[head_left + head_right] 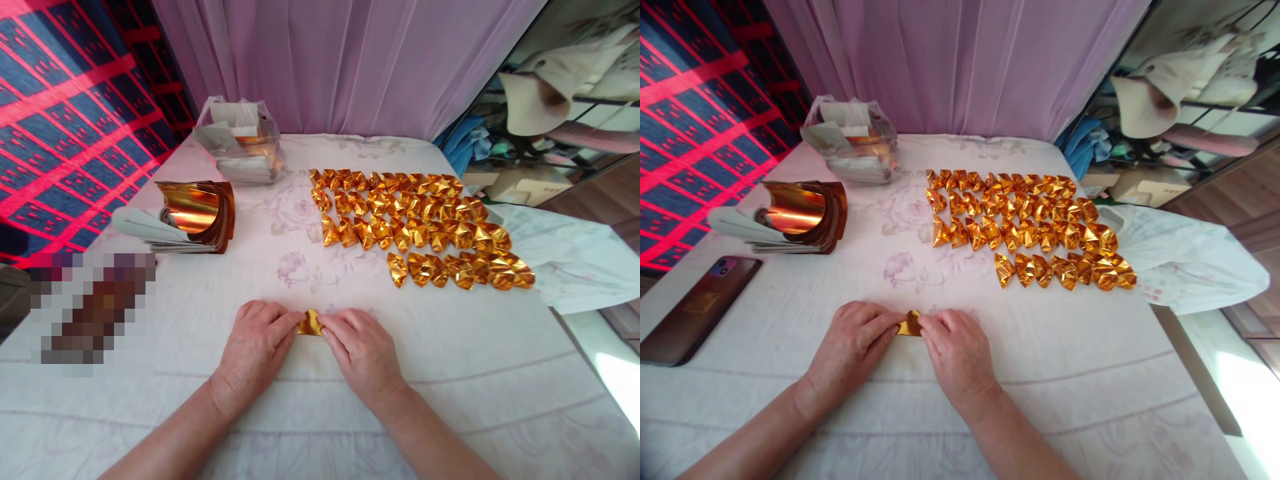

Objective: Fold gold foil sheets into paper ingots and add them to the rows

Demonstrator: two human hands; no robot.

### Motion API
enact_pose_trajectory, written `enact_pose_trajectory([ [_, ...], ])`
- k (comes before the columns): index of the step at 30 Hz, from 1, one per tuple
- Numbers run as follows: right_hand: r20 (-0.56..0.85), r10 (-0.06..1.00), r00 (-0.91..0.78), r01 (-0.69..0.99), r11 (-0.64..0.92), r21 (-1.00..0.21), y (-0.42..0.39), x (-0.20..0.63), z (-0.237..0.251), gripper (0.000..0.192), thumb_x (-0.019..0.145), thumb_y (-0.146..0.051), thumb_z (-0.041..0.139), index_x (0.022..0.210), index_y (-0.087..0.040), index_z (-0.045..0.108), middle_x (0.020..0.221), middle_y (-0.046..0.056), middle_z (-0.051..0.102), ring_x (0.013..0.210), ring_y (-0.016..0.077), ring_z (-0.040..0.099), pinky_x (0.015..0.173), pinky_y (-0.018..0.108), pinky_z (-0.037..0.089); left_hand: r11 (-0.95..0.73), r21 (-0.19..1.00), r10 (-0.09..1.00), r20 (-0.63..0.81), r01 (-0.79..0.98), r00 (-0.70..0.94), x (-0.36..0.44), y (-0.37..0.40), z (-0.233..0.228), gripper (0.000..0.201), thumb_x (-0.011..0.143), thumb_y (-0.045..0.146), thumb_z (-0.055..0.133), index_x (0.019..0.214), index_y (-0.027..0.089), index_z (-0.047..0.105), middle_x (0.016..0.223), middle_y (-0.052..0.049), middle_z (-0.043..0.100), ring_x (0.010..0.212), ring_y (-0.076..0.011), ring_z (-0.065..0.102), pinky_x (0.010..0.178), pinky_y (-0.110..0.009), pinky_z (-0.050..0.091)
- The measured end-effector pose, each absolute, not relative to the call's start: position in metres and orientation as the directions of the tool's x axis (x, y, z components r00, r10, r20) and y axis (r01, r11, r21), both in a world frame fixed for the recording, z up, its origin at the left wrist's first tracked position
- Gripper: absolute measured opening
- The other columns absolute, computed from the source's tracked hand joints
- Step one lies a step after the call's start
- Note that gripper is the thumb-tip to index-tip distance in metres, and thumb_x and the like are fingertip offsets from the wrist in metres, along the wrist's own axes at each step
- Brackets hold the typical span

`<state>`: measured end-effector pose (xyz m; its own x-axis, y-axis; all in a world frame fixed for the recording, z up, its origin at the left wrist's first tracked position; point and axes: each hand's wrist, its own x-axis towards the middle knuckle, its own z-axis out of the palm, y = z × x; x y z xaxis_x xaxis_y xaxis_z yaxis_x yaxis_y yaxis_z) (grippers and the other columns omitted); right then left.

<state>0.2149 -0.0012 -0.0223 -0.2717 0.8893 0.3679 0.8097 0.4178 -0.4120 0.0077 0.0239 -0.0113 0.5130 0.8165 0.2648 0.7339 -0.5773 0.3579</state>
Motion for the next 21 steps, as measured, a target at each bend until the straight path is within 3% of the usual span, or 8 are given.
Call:
enact_pose_trajectory([
  [12, 0.305, 0.876, -0.373, 0.887, 0.433, -0.159, -0.0019, 0.2121, -0.0181, 0.033, 0.091, -0.015, 0.061, 0.12, -0.027, 0.067, 0.082, 0.003, 0.061, 0.074, 0.0171, 0.054, 0.068, 0.03, 0.04, -0.599, 0.325, 0.801, 0.256, 0.732, 0.541, 0.0074, 0.024, -0.0139, 0.027, 0.095, 0.02, 0.054, 0.118, 0.025, 0.068, 0.089, -0.003, 0.063, 0.081, -0.0207, 0.054, 0.076, -0.039, 0.041],
  [21, 0.291, 0.885, -0.364, 0.88, 0.429, -0.204, -0.001, 0.2134, -0.0171, 0.027, 0.093, -0.018, 0.057, 0.117, -0.025, 0.068, 0.084, 0.003, 0.061, 0.076, 0.0168, 0.055, 0.069, 0.03, 0.041, -0.573, 0.341, 0.819, 0.205, 0.746, 0.536, 0.0084, 0.0261, -0.013, 0.026, 0.095, 0.021, 0.055, 0.117, 0.027, 0.069, 0.089, -0.003, 0.064, 0.083, -0.0205, 0.056, 0.078, -0.039, 0.041],
])
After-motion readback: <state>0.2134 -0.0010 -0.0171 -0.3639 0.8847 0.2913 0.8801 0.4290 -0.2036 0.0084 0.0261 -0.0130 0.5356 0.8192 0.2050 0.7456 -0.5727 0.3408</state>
